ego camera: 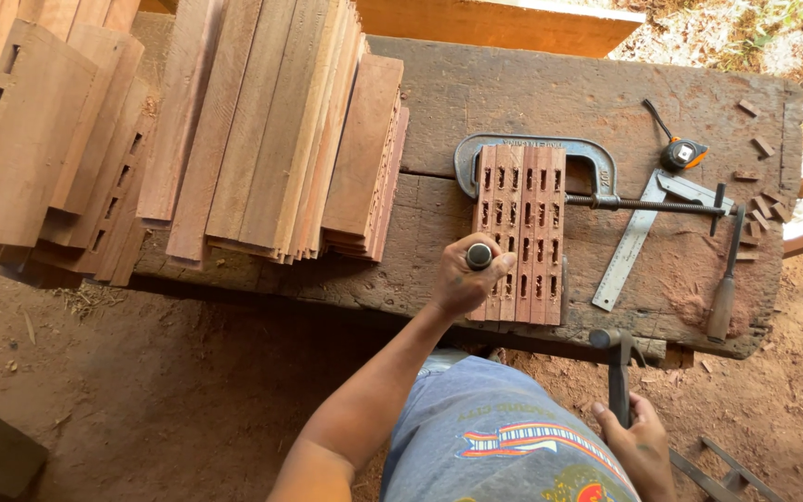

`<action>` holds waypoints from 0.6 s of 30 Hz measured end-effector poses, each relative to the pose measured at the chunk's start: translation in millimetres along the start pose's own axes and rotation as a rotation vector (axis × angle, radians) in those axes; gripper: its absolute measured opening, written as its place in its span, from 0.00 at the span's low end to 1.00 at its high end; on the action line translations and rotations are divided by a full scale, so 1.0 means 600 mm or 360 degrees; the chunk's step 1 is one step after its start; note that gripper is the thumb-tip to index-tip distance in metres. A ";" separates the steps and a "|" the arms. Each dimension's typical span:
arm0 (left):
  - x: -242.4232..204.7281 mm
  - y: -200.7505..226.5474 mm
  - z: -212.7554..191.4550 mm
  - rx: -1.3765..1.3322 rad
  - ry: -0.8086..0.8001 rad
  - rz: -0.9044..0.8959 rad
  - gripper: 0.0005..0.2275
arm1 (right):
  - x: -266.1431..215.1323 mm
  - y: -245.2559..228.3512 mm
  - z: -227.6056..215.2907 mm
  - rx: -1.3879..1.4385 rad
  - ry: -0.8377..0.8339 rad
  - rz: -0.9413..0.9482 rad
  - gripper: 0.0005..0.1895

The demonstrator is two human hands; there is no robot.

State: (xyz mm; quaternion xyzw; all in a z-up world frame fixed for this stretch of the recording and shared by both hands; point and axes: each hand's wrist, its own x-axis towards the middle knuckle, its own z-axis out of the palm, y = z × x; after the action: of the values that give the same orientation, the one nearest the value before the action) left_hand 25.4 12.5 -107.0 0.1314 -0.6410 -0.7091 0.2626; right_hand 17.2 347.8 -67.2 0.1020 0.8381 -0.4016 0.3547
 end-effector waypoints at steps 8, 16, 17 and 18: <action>-0.013 0.010 0.000 -0.0070 -0.0043 -0.0026 0.10 | -0.020 -0.153 0.002 -0.0393 -0.0029 -0.0339 0.24; -0.031 0.016 0.009 -0.0114 -0.0062 0.0032 0.07 | -0.029 -0.219 0.020 -0.0428 -0.0098 -0.0916 0.27; -0.034 0.020 0.010 -0.0143 -0.0060 0.0035 0.08 | -0.029 -0.222 0.023 -0.0379 -0.0121 -0.0972 0.28; -0.037 0.024 0.011 -0.0171 -0.0057 0.0040 0.08 | -0.029 -0.225 0.026 -0.0329 -0.0144 -0.1028 0.30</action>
State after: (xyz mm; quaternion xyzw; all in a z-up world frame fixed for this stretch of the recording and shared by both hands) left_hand 43.4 29.3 -95.5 0.0964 -0.6082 -0.7414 0.2667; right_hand -23.4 249.6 19.0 -0.2230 0.8469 -0.4101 0.2545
